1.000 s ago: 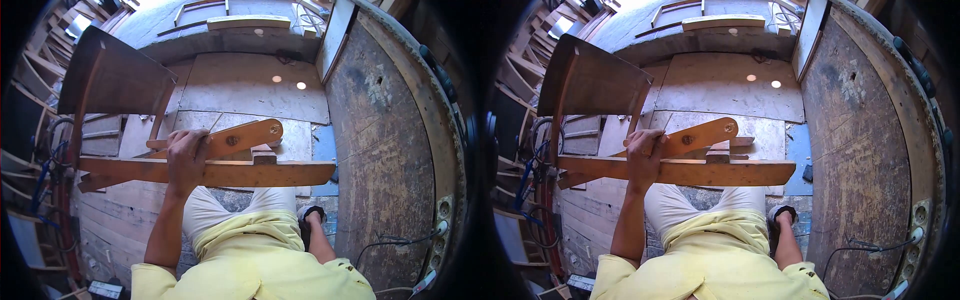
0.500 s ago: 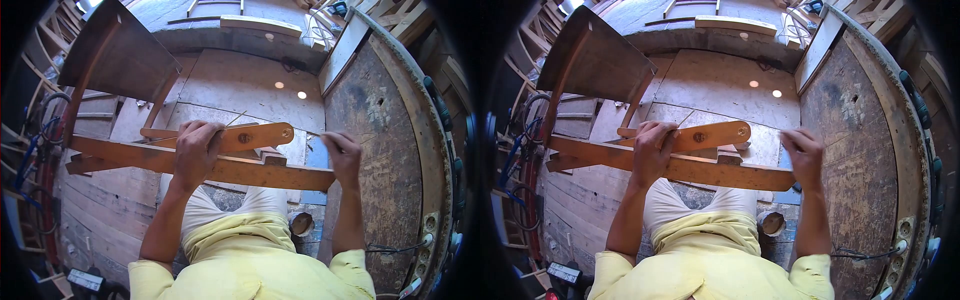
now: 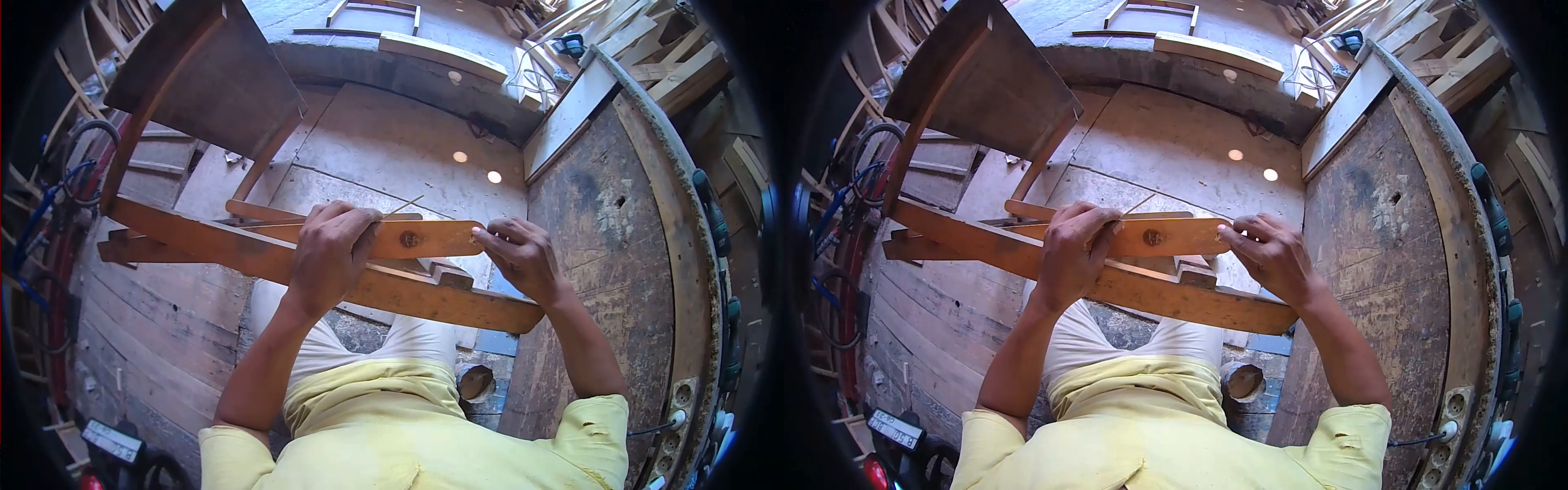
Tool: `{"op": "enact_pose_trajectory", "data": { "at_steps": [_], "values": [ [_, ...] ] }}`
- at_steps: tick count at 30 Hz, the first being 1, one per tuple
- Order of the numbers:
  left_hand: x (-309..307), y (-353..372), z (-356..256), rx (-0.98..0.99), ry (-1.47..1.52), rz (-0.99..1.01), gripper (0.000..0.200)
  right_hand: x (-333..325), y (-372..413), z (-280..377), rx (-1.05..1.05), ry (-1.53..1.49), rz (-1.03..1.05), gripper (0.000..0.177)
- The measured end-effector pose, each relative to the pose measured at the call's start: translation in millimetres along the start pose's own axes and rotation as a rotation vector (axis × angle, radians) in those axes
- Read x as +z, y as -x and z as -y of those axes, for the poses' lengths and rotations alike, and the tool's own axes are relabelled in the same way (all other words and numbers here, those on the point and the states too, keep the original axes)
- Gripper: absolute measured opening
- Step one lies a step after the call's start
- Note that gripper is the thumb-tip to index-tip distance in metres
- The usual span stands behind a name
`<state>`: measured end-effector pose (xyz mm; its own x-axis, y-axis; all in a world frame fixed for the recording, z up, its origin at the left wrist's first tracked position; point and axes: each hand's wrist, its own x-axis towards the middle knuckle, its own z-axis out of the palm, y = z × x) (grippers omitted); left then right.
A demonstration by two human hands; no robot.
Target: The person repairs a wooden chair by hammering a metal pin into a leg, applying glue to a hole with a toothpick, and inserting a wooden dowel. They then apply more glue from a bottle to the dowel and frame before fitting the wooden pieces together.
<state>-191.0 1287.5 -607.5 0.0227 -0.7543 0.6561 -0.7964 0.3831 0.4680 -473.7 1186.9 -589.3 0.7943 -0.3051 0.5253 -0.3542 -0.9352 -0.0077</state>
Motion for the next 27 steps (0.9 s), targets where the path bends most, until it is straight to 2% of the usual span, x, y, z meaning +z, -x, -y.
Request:
{"op": "enact_pose_trajectory", "data": {
  "at_steps": [6, 8, 11, 18, 20, 23, 27],
  "values": [
    [-0.4, -1.4, -2.2, -0.015, -0.009, 0.002, 0.010, -5.7, 13.6, -1.4, -0.043, 0.216, 0.168, 0.046],
    [-0.8, -2.1, -3.5, -0.026, -0.006, 0.009, 0.011, -10.6, 15.5, -4.9, -0.065, 0.298, 0.285, 0.054],
    [-0.9, -2.9, -3.7, -0.034, -0.001, 0.008, 0.010, -11.4, 18.4, -10.3, -0.018, 0.285, 0.258, 0.058],
    [-0.5, -3.4, -5.0, -0.058, 0.010, 0.018, 0.010, -9.9, 18.7, -14.2, -0.054, 0.395, 0.274, 0.060],
    [-0.2, -3.4, -4.4, -0.048, 0.001, 0.010, 0.010, -9.6, 19.8, -12.4, -0.002, 0.387, 0.275, 0.061],
    [0.2, -2.8, -4.0, -0.050, 0.003, 0.016, 0.010, -4.6, 22.4, -13.8, -0.097, 0.325, 0.292, 0.059],
    [-0.6, -3.8, -5.4, -0.056, 0.009, 0.016, 0.011, -6.8, 20.7, -16.2, -0.068, 0.360, 0.310, 0.057]
  ]
}}
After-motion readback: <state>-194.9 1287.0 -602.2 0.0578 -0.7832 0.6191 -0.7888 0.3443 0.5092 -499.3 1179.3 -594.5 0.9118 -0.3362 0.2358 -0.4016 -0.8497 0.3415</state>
